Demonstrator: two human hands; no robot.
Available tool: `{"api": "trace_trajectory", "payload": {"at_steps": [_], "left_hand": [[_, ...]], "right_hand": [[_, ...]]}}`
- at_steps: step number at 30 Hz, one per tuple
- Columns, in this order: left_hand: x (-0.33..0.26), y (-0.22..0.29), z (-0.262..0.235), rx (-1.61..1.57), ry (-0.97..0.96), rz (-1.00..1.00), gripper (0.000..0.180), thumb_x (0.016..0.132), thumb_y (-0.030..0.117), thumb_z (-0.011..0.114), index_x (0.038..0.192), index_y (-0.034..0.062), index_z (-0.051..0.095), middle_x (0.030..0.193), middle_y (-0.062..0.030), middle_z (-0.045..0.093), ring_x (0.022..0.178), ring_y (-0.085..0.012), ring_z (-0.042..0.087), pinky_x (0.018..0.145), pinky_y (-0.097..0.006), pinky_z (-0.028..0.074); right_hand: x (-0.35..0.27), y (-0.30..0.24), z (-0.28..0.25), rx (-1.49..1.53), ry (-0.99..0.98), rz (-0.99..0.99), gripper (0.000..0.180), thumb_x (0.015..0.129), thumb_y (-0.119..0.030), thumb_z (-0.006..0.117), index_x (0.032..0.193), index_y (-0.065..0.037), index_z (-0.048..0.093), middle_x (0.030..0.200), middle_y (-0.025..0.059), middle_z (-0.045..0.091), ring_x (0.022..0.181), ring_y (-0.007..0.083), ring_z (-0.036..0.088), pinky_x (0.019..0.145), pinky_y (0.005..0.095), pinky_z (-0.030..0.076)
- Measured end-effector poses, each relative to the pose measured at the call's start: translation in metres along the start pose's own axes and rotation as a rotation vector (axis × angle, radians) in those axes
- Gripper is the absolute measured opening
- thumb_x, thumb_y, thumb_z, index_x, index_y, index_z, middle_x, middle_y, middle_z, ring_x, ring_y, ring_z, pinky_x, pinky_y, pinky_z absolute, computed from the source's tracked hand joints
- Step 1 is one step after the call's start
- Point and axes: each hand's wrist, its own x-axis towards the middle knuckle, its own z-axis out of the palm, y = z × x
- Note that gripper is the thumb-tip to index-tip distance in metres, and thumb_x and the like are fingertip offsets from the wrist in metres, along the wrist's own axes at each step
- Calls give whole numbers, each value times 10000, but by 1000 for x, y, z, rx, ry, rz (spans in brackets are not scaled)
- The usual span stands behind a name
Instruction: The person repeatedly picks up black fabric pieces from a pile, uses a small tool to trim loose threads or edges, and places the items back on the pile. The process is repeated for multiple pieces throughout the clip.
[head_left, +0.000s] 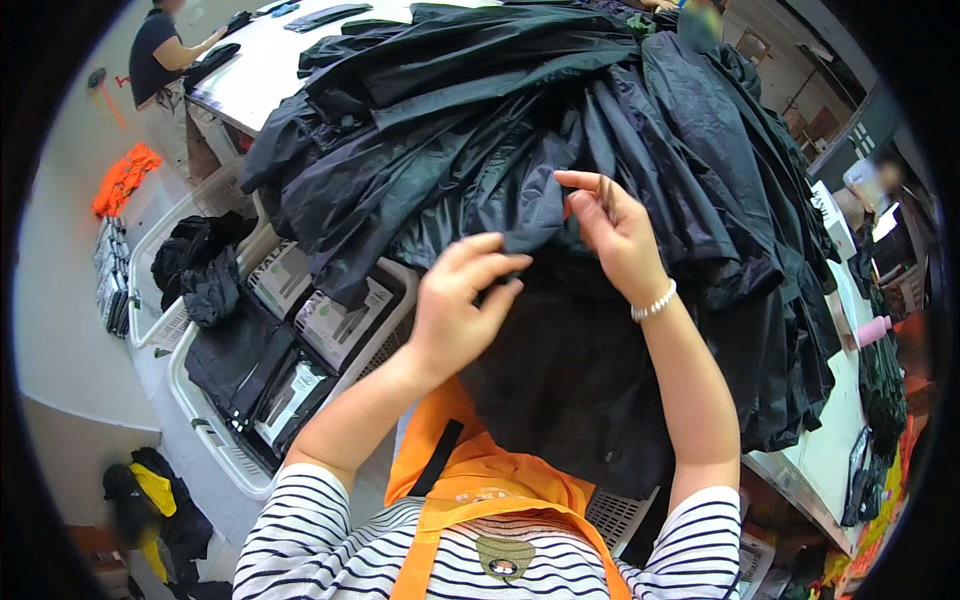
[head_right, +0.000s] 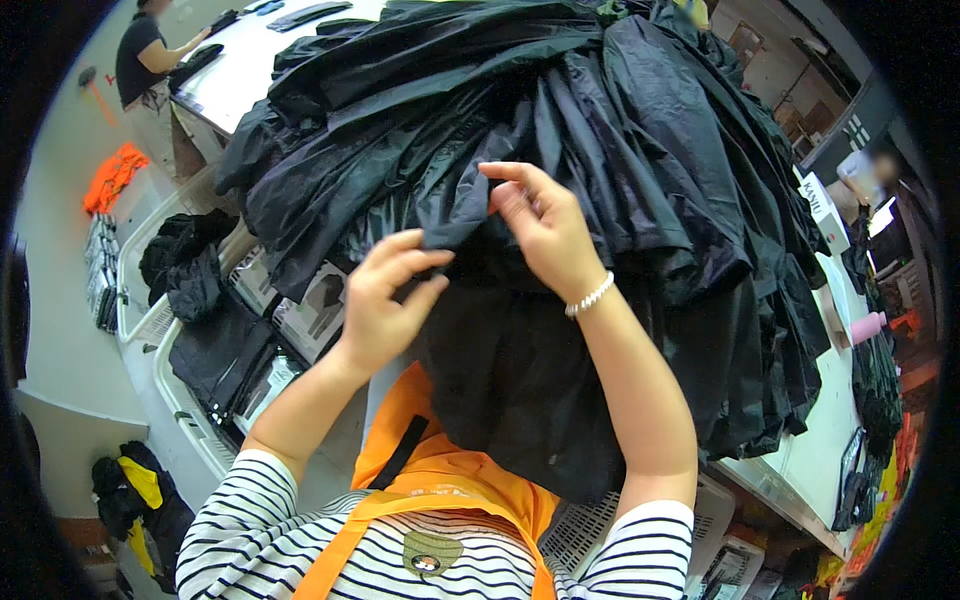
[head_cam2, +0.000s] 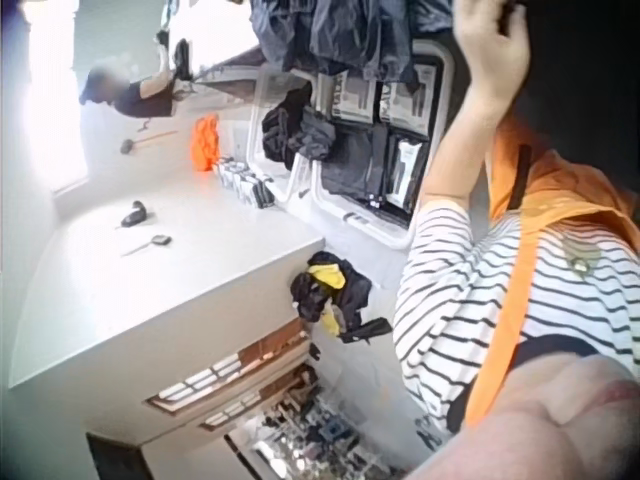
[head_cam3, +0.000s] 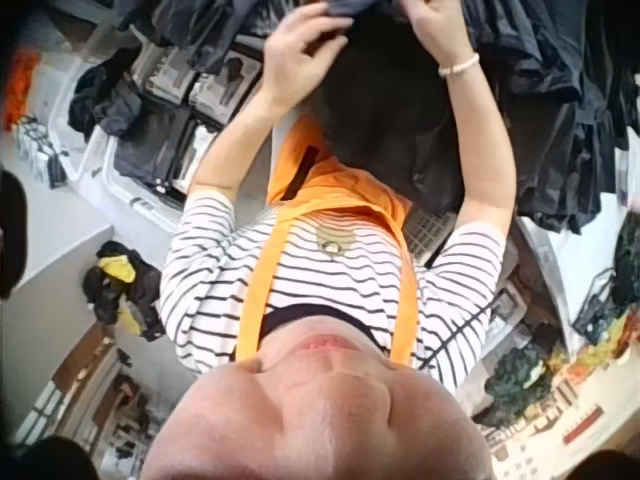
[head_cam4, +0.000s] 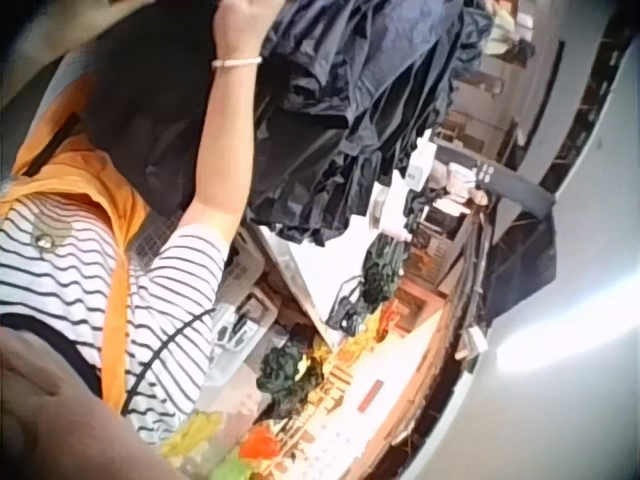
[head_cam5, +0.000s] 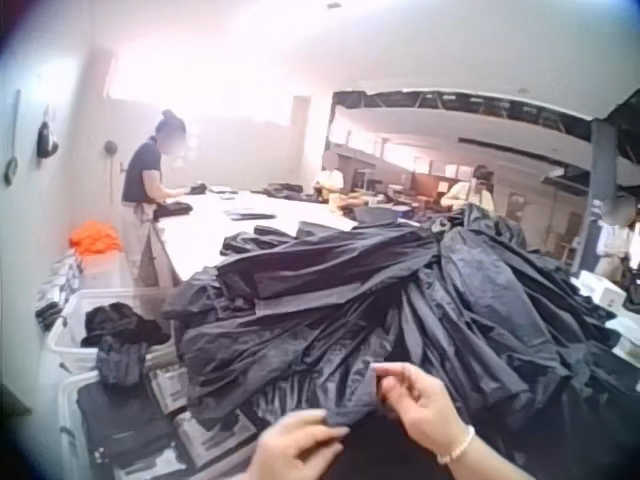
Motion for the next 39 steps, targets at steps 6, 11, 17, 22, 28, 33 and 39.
{"api": "trace_trajectory", "payload": {"at_steps": [6,11,17,22,28,33,39], "left_hand": [[-21,24,52,-220,-165,214,321,716,-33,704,1026,36,660,1150,-140,629,1017,-318,613,860,-384,499],[-3,-8,24,208,5,122,318,684,16,723,996,53,676,1115,-94,662,1041,-281,609,919,-377,449],[9,-41,8,16,-90,11,211,709,-45,678,905,28,705,941,-97,696,896,-251,651,805,-317,500],[30,-31,8,11,-191,37,202,730,-34,673,919,27,705,918,-104,682,847,-251,639,769,-307,490],[48,-43,10,-497,-363,-259,171,872,66,605,927,-82,669,978,-75,675,870,-119,605,770,-251,466],[57,-56,8,-914,-352,-627,201,868,119,597,893,-46,709,863,-76,707,771,-115,645,768,-236,488],[61,-56,10,-898,-385,-688,174,854,132,631,879,-18,717,841,-41,701,761,-90,629,749,-226,479]], "right_hand": [[-62,-13,-32,-373,44,177,153,838,-92,710,957,-12,655,800,-23,636,689,27,528,644,181,436],[-81,-4,-63,-281,156,255,141,858,-76,679,981,-20,640,849,-31,616,746,38,548,690,195,443],[-73,-46,-13,-987,276,-55,384,721,-167,803,1053,-65,639,1041,123,561,760,257,641,677,340,517],[-53,-69,19,-1146,235,-331,523,624,-94,820,1110,-58,630,1199,119,479,876,282,627,707,348,520],[-38,-42,16,-1013,40,-312,276,710,4,672,976,-71,666,995,75,612,806,270,638,685,368,515],[-24,-25,-13,-575,-43,32,160,836,-82,689,976,-10,663,767,107,659,683,154,611,665,265,484],[-27,-12,-31,-436,1,171,138,855,-93,681,939,16,676,779,48,674,673,72,550,644,223,455]]}}
